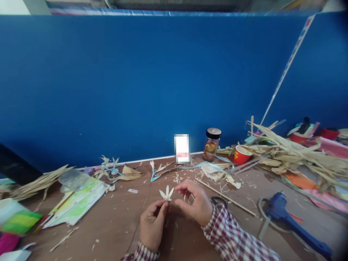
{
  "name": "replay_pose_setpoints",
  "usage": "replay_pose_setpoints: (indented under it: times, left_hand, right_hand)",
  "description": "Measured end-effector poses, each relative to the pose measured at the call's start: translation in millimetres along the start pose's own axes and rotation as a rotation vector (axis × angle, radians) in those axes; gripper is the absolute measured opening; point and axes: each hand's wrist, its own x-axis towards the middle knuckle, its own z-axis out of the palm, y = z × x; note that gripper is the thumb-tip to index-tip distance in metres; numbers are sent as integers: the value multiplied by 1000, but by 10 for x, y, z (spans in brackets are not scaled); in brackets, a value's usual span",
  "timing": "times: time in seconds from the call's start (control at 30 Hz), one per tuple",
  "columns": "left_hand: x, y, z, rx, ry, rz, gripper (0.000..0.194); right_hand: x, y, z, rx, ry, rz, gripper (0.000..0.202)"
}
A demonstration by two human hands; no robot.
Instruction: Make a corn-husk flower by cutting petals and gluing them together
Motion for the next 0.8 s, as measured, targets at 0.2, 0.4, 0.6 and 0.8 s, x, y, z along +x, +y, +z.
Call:
replay_pose_setpoints:
  times: [0.2,0.4,0.6,0.8]
  left_hand:
    - [-69,70,34,-14,-38,57,17]
    - [-88,67,50,-128,-93,-28,19]
    - [-62,25,66,-204,-94,-78,19]
    - [-74,59,48,-113,-6,-8,15]
  right_hand:
    - [-102,-12,158,-223,7,-98,12]
    - [-119,-6,141,-362,-49,-282,16]
    - [-96,28,118,-394,-123,-313,17]
    - [-113,-16,139,-325,-62,-293,15]
